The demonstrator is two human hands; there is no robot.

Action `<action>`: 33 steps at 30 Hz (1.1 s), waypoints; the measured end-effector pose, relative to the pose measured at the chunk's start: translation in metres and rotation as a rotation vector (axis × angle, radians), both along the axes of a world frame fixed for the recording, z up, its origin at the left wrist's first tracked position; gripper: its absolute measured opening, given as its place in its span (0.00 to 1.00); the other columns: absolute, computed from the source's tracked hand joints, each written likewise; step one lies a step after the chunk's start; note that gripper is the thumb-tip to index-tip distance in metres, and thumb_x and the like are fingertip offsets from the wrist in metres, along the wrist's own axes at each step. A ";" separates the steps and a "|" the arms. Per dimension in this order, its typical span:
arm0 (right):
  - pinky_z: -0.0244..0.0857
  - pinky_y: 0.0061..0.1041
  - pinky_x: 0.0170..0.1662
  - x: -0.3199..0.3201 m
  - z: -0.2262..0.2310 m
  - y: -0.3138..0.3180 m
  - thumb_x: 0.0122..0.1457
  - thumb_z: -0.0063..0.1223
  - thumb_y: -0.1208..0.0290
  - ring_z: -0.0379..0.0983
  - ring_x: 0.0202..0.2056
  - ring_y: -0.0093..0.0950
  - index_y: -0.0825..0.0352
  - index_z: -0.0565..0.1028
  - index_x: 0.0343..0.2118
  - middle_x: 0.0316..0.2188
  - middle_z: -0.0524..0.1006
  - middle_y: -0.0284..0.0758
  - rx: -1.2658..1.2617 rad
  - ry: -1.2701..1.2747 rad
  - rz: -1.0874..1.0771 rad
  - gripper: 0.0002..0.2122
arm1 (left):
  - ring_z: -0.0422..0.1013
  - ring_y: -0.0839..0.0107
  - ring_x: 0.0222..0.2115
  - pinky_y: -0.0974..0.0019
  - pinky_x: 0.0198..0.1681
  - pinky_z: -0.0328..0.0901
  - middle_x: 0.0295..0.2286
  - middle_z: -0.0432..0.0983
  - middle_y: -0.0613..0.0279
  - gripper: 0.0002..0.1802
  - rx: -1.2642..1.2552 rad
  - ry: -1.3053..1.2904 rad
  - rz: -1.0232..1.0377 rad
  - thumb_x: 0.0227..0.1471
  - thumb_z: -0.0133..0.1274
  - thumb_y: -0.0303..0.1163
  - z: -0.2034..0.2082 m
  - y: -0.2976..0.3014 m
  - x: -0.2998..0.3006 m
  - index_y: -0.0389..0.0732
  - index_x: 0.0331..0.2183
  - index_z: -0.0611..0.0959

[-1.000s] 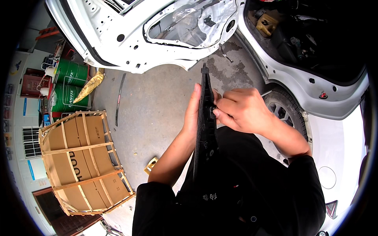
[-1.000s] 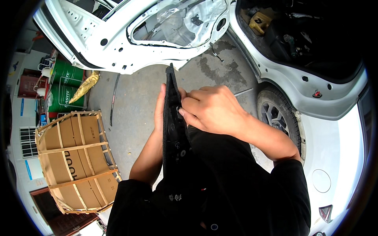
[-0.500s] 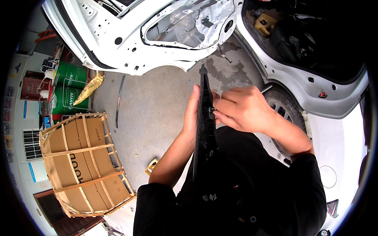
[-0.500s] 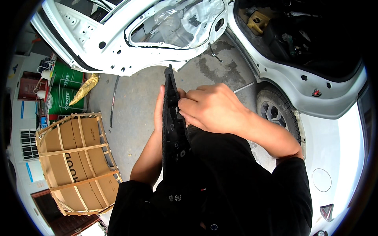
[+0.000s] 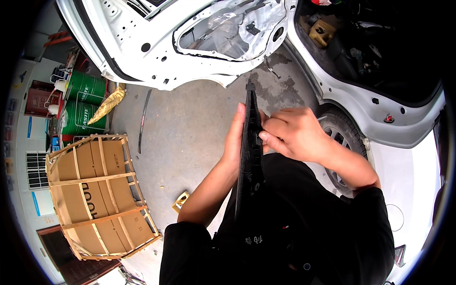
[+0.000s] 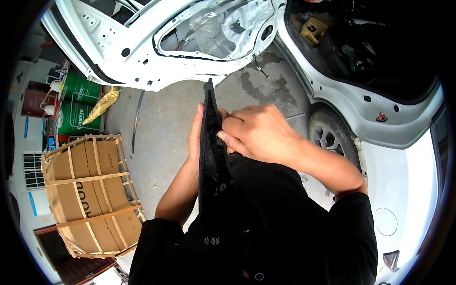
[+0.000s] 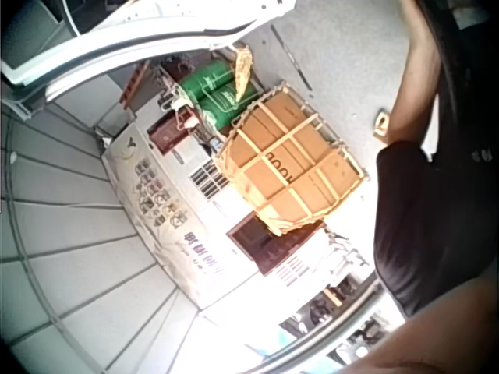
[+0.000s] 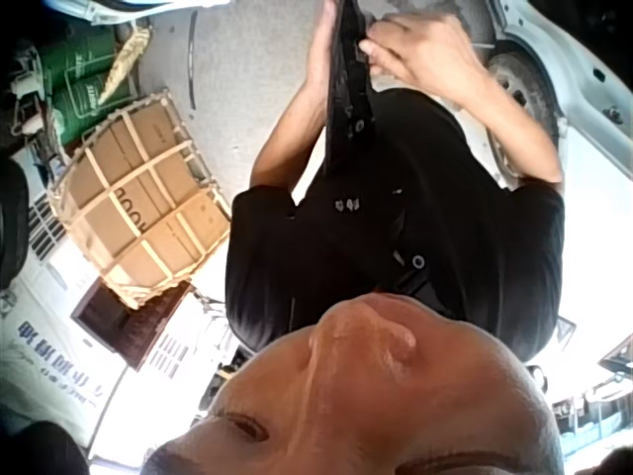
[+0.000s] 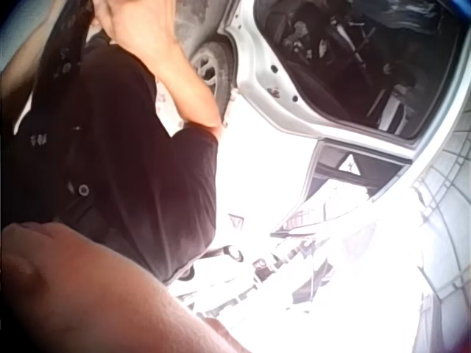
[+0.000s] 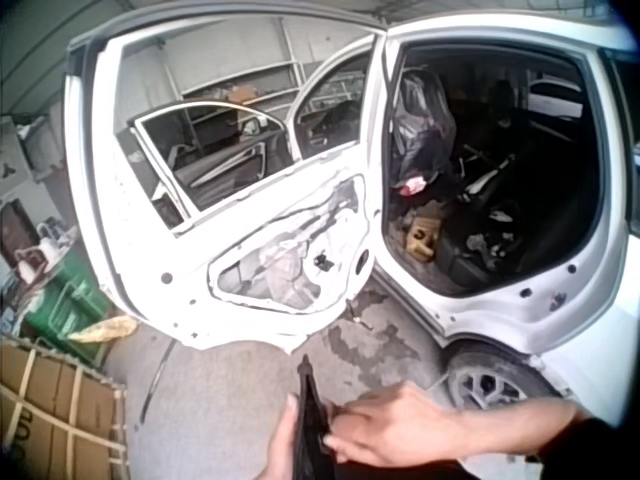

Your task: The person walks to a white car with its rear door open and uses a screwdriver to remove screws from the door frame. They detach a black plastic trim piece, place it inside the vehicle, and continue removing screws and peeling back a protective film from the door's inner panel.

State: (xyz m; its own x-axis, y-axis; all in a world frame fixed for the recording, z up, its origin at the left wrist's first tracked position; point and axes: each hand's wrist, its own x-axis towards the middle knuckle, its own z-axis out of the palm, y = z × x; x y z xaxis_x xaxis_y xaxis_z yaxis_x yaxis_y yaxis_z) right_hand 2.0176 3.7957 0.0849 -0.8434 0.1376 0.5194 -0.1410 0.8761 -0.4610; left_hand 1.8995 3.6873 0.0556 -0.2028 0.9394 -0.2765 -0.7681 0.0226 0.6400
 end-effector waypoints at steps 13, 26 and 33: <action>0.63 0.30 0.20 0.005 -0.003 0.001 0.44 0.59 0.73 0.69 0.17 0.35 0.67 0.72 0.27 0.17 0.70 0.35 -0.059 0.076 0.017 0.08 | 0.58 0.79 0.13 0.77 0.15 0.51 0.15 0.62 0.69 0.30 -0.009 -0.027 0.035 0.54 0.32 0.63 0.001 0.001 0.004 0.45 0.22 0.67; 0.60 0.31 0.19 0.001 -0.006 0.000 0.47 0.57 0.73 0.66 0.15 0.35 0.67 0.72 0.25 0.14 0.67 0.34 -0.063 0.075 0.044 0.06 | 0.58 0.80 0.13 0.78 0.15 0.53 0.13 0.60 0.71 0.30 -0.002 0.065 -0.003 0.55 0.30 0.62 0.001 -0.002 0.002 0.46 0.21 0.66; 0.63 0.31 0.20 0.003 -0.005 -0.004 0.47 0.57 0.72 0.69 0.18 0.34 0.66 0.72 0.24 0.16 0.70 0.34 -0.097 0.047 -0.011 0.06 | 0.57 0.80 0.13 0.77 0.16 0.52 0.15 0.61 0.70 0.29 0.007 -0.040 0.027 0.56 0.31 0.61 -0.003 -0.005 0.004 0.45 0.23 0.67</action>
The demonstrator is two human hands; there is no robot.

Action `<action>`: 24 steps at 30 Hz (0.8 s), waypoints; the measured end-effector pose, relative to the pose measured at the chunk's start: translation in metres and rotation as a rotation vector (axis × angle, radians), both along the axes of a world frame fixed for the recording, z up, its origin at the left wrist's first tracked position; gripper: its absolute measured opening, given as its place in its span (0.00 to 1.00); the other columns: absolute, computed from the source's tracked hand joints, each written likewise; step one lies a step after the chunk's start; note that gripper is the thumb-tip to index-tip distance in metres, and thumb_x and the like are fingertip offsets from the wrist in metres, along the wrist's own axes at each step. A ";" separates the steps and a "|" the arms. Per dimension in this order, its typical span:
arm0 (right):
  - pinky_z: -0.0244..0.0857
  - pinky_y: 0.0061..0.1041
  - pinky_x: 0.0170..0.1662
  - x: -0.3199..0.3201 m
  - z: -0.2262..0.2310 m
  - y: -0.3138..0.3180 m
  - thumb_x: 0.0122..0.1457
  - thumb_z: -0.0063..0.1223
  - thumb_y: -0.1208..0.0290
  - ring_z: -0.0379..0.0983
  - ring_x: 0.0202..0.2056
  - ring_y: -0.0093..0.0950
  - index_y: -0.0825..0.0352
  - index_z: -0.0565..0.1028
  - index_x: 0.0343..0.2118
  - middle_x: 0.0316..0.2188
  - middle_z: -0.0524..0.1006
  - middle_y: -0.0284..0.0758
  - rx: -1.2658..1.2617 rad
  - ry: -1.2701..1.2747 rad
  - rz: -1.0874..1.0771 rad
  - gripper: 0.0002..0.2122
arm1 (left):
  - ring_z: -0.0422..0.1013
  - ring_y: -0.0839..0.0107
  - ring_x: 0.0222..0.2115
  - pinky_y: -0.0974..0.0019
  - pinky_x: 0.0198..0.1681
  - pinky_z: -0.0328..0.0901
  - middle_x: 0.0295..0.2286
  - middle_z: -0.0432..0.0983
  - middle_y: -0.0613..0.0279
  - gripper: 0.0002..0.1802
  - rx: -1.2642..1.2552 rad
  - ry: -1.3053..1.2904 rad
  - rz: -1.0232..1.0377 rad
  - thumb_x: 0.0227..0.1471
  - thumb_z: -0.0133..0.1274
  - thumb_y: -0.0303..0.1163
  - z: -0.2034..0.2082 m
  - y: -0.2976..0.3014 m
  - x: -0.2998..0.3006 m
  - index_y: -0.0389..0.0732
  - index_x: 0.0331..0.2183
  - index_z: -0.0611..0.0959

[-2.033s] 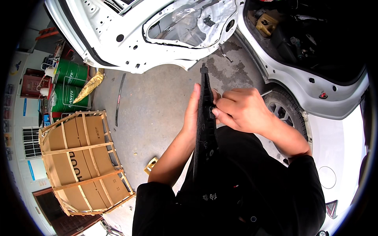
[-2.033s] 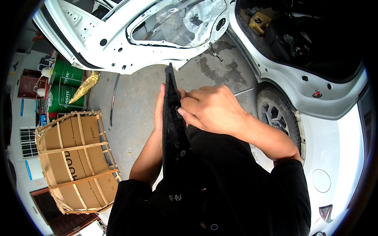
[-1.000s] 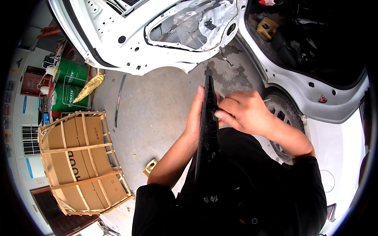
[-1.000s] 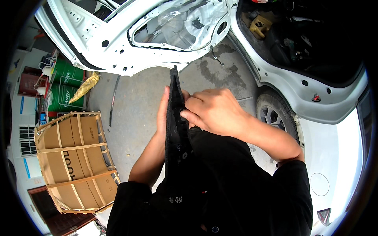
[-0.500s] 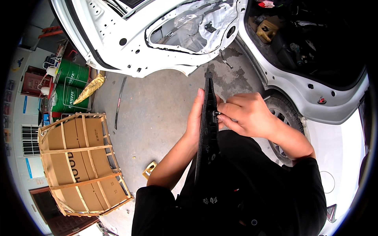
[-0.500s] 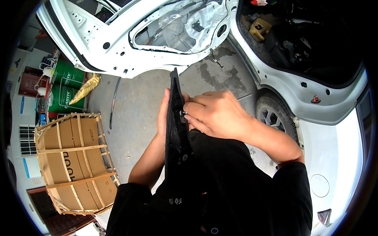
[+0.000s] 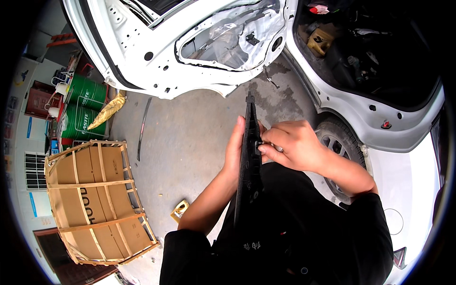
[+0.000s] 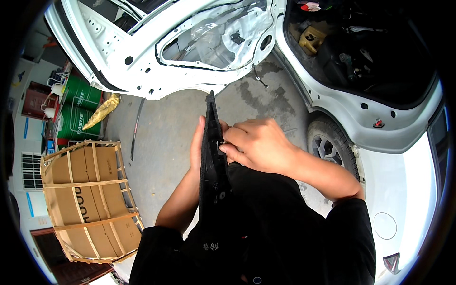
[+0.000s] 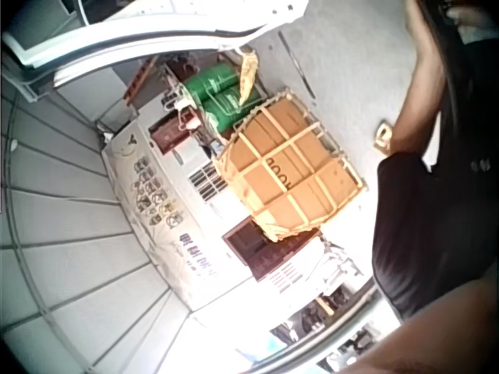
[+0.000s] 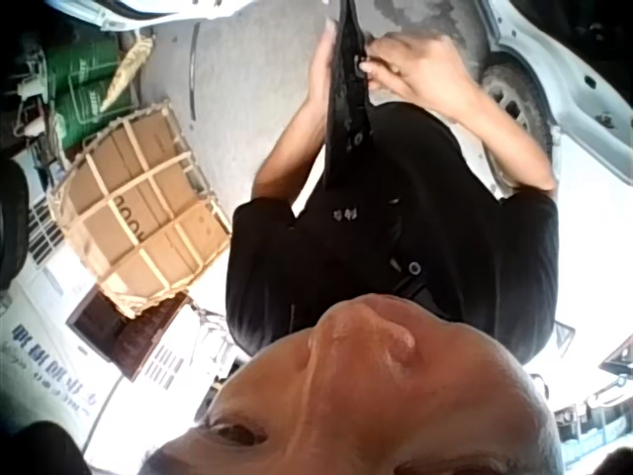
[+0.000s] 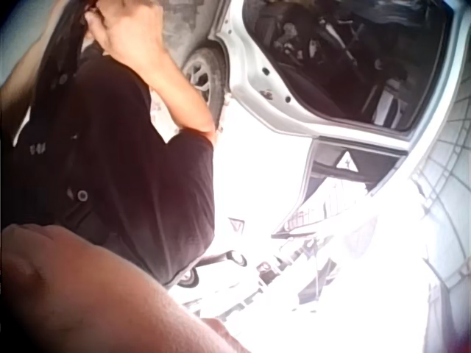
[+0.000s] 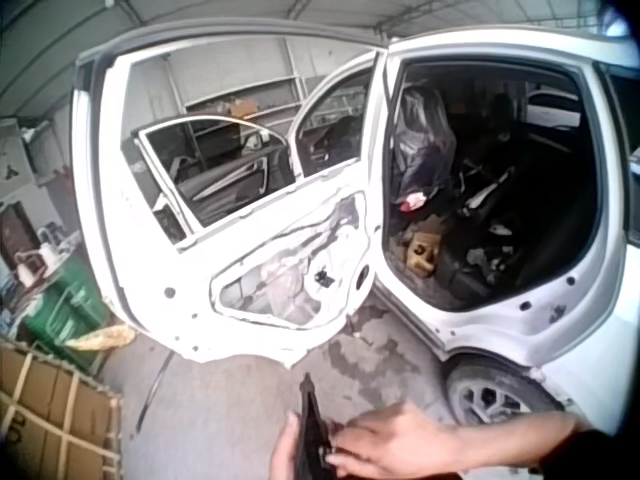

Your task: The person walks to a white car with its rear door open and uses a screwdriver to remove screws from the door frame. They detach a black plastic trim piece, place it inside the vehicle, and continue removing screws and peeling back a protective film from the door's inner panel.

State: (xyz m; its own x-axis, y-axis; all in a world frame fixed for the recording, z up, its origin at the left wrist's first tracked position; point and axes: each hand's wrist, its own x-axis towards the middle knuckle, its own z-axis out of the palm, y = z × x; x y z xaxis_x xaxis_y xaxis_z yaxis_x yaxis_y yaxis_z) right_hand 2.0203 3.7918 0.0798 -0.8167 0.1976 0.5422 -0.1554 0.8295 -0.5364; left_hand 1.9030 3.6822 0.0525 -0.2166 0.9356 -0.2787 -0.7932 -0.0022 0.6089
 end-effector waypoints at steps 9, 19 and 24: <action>0.63 0.31 0.21 -0.004 -0.007 -0.006 0.49 0.55 0.71 0.69 0.18 0.34 0.65 0.71 0.22 0.15 0.70 0.34 -0.009 0.056 -0.042 0.06 | 0.58 0.80 0.14 0.76 0.16 0.52 0.16 0.62 0.68 0.28 -0.039 -0.060 0.046 0.55 0.34 0.60 0.000 0.001 0.001 0.45 0.23 0.67; 0.62 0.31 0.21 -0.001 -0.008 -0.006 0.47 0.57 0.72 0.68 0.16 0.34 0.67 0.72 0.24 0.16 0.70 0.35 -0.091 0.042 -0.037 0.06 | 0.60 0.77 0.16 0.75 0.17 0.55 0.17 0.62 0.67 0.28 0.059 -0.104 0.032 0.56 0.35 0.59 -0.006 -0.003 -0.001 0.42 0.25 0.69; 0.62 0.30 0.21 -0.006 -0.014 -0.007 0.47 0.58 0.73 0.68 0.16 0.34 0.67 0.72 0.23 0.15 0.70 0.35 -0.049 0.099 -0.018 0.06 | 0.63 0.79 0.17 0.76 0.17 0.58 0.19 0.65 0.68 0.26 0.129 -0.122 -0.008 0.57 0.34 0.56 -0.007 -0.004 -0.003 0.41 0.29 0.70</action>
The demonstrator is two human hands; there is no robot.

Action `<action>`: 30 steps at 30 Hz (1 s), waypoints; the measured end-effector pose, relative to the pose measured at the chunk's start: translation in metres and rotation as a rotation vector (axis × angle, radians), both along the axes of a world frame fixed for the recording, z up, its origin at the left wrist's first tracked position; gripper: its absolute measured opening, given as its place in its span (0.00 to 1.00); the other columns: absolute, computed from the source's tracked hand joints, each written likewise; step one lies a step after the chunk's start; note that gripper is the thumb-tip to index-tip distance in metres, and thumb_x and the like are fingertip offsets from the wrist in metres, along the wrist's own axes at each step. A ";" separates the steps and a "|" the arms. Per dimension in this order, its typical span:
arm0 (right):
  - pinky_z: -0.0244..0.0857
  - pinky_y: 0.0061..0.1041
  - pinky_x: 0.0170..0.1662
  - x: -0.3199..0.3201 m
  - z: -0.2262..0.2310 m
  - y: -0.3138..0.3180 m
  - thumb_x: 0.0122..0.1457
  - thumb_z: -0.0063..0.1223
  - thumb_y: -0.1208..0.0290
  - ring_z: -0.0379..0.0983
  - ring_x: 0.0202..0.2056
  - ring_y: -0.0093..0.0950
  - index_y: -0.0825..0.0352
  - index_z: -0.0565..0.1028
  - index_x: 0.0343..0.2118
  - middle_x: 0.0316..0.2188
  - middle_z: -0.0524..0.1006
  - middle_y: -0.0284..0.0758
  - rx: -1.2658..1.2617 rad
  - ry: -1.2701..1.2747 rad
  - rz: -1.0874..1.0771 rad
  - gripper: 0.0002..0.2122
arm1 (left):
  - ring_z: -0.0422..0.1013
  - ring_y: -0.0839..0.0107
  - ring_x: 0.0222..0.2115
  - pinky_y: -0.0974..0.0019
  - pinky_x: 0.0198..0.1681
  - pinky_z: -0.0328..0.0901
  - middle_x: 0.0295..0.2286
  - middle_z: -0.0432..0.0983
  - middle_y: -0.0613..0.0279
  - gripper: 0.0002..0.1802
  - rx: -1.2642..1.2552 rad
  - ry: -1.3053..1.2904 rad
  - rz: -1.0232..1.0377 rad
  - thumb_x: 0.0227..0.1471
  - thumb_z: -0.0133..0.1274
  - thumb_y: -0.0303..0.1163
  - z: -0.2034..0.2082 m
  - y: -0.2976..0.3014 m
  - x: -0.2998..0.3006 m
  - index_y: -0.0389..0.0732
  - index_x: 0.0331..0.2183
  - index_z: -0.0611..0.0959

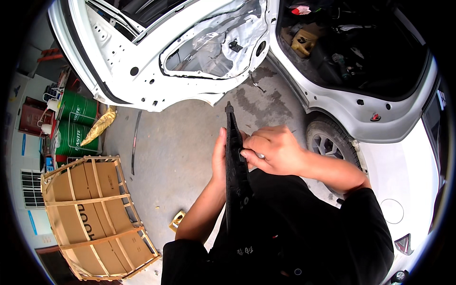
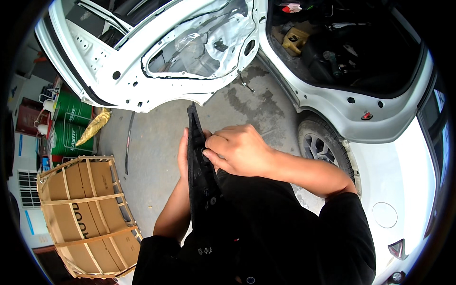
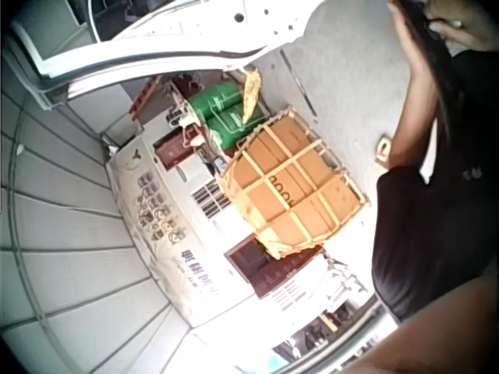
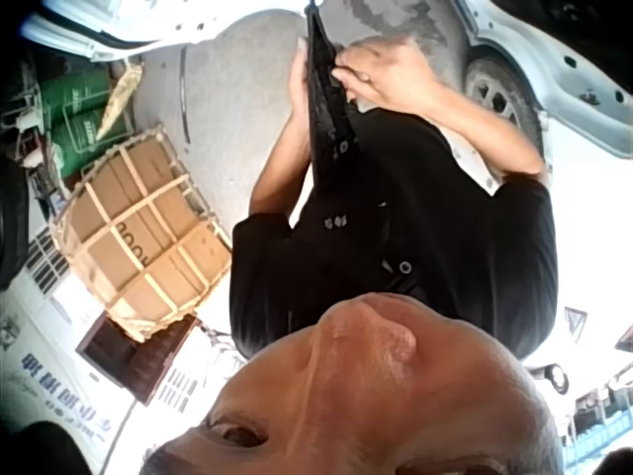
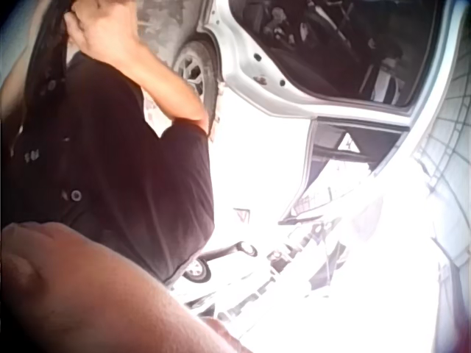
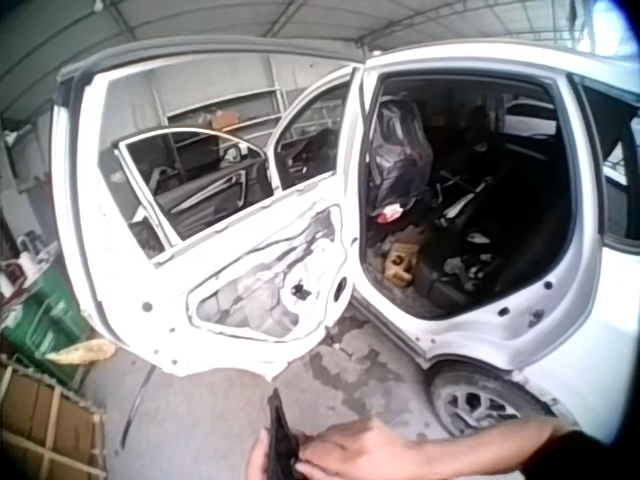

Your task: The person walks to a white car with its rear door open and uses a screwdriver to remove screws from the door frame. They detach a black plastic trim piece, place it inside the vehicle, and continue removing screws and peeling back a protective film from the door's inner panel.

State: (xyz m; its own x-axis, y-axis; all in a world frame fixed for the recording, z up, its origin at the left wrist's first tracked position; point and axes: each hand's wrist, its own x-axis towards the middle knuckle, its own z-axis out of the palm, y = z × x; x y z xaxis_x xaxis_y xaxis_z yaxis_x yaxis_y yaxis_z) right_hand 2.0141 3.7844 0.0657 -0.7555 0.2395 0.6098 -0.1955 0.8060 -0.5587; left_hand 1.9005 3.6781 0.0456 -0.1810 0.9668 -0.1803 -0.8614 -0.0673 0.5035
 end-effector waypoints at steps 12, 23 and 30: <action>0.63 0.19 0.24 0.008 0.000 0.009 0.55 0.51 0.72 0.70 0.18 0.20 0.72 0.72 0.27 0.19 0.73 0.31 -0.631 -0.123 0.007 0.07 | 0.65 0.65 0.34 0.58 0.40 0.61 0.37 0.67 0.57 0.41 0.221 -0.151 -0.082 0.50 0.37 0.66 -0.042 -0.034 0.010 0.38 0.48 0.68; 0.59 0.17 0.24 0.021 -0.005 0.024 0.43 0.41 0.84 0.64 0.20 0.19 0.73 0.70 0.29 0.23 0.69 0.33 -1.131 -0.348 0.189 0.09 | 0.62 0.53 0.51 0.48 0.55 0.55 0.48 0.67 0.47 0.41 0.316 -0.443 -0.124 0.50 0.36 0.66 -0.083 -0.025 -0.002 0.36 0.47 0.72; 0.69 0.26 0.34 0.019 -0.005 -0.001 0.44 0.39 0.89 0.75 0.31 0.27 0.75 0.67 0.27 0.25 0.74 0.40 -1.001 -0.396 0.107 0.07 | 0.51 0.58 0.58 0.54 0.62 0.41 0.55 0.57 0.52 0.46 0.150 -0.340 -0.031 0.50 0.32 0.68 -0.079 -0.015 0.021 0.39 0.56 0.60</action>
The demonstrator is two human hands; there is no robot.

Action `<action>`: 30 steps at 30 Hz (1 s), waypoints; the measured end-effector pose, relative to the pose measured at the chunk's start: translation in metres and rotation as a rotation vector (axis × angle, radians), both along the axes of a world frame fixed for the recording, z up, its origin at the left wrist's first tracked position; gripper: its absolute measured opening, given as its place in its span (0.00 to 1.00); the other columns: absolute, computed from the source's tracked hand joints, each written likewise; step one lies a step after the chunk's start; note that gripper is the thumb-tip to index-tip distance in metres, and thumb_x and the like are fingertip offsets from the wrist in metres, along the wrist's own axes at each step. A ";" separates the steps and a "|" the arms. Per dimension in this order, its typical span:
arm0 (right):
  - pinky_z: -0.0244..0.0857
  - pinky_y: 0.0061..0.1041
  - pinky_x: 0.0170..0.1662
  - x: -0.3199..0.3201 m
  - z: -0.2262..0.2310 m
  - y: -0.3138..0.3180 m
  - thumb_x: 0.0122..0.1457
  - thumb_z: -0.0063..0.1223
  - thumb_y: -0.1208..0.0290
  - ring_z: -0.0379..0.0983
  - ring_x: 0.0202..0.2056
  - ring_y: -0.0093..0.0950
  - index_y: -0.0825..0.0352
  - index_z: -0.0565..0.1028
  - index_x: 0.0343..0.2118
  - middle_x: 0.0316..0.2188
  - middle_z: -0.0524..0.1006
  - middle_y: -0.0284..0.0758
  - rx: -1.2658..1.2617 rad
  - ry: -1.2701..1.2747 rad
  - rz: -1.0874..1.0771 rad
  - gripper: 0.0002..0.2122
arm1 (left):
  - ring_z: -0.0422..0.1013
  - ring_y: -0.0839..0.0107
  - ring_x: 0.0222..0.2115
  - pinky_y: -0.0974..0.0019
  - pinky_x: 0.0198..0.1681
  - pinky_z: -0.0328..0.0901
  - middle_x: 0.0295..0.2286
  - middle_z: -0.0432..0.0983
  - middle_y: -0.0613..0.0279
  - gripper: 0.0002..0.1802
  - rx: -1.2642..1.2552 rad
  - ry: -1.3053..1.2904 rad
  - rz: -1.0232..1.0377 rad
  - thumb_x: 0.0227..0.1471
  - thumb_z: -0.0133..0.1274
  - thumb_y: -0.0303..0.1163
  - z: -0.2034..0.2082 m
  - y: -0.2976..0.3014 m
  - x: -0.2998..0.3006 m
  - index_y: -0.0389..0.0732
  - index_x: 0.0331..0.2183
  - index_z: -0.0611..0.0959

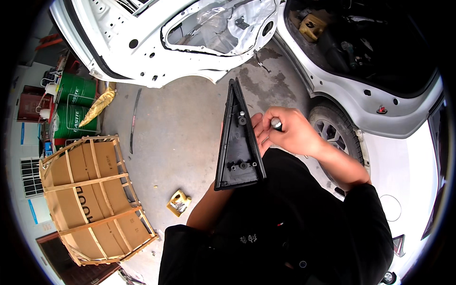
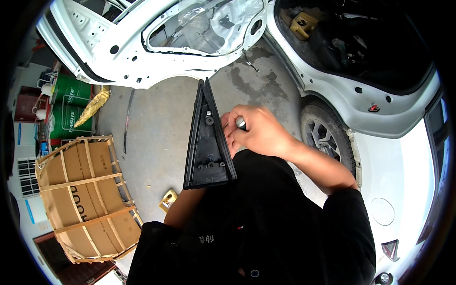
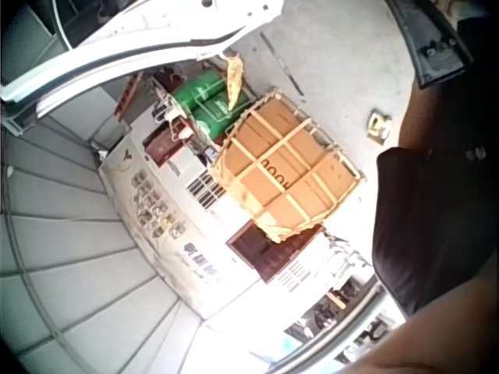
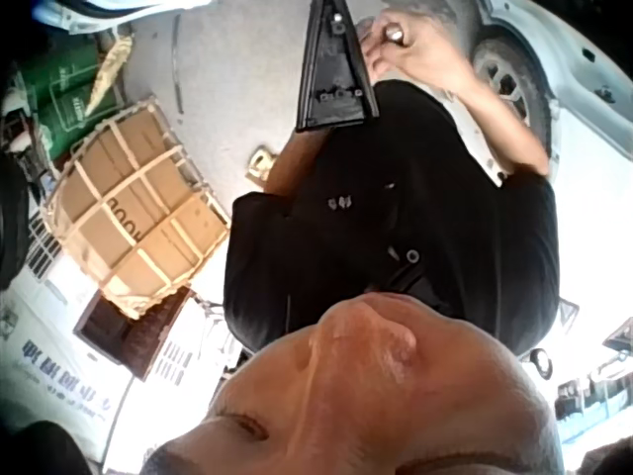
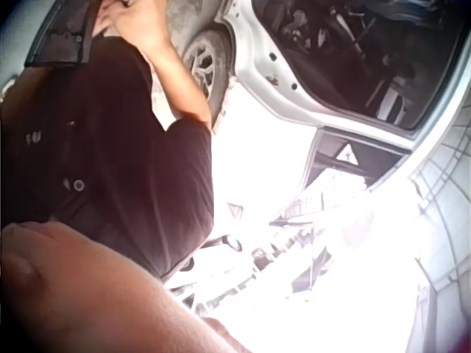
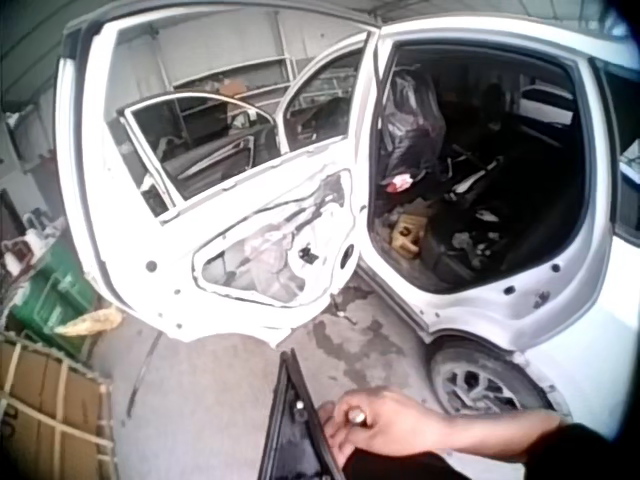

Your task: The person walks to a white car with its rear door open and uses a screwdriver to remove screws from the door frame. They detach a black plastic trim piece, place it inside the vehicle, and continue removing screws and peeling back a protective film from the door's inner panel.

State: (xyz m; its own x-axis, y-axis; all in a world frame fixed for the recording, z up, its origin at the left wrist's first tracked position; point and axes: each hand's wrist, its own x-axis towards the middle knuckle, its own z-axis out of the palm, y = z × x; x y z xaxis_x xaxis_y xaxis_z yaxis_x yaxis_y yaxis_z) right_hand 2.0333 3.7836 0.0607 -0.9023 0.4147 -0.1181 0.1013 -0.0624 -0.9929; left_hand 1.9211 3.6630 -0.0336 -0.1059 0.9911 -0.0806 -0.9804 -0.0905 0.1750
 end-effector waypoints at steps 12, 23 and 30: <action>0.68 0.29 0.36 0.009 -0.014 -0.004 0.42 0.44 0.86 0.75 0.30 0.35 0.73 0.70 0.29 0.30 0.76 0.42 0.427 0.058 -0.078 0.09 | 0.53 0.60 0.57 0.60 0.61 0.50 0.56 0.54 0.51 0.45 0.028 0.228 0.106 0.52 0.37 0.62 -0.011 0.008 0.016 0.34 0.57 0.55; 0.68 0.26 0.30 0.015 -0.018 0.021 0.43 0.53 0.84 0.73 0.29 0.33 0.69 0.76 0.32 0.29 0.73 0.37 1.009 0.034 -0.083 0.11 | 0.43 0.58 0.61 0.57 0.64 0.38 0.59 0.45 0.49 0.40 0.049 -0.072 0.041 0.56 0.33 0.54 -0.017 0.013 0.013 0.34 0.59 0.49; 0.68 0.27 0.26 0.013 -0.027 0.028 0.41 0.59 0.77 0.71 0.25 0.31 0.66 0.77 0.31 0.25 0.71 0.33 1.232 0.104 0.101 0.10 | 0.40 0.56 0.61 0.55 0.64 0.33 0.60 0.43 0.52 0.49 -0.019 -0.034 -0.019 0.50 0.34 0.65 -0.012 0.010 0.011 0.35 0.59 0.47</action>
State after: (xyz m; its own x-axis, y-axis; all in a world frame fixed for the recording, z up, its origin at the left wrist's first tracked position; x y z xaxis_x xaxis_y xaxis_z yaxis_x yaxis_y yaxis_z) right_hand 2.0468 3.8114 0.0338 -0.9182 0.1268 0.3753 -0.0315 0.9211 -0.3882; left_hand 1.9318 3.6734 -0.0460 -0.0844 0.9911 -0.1026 -0.9873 -0.0693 0.1430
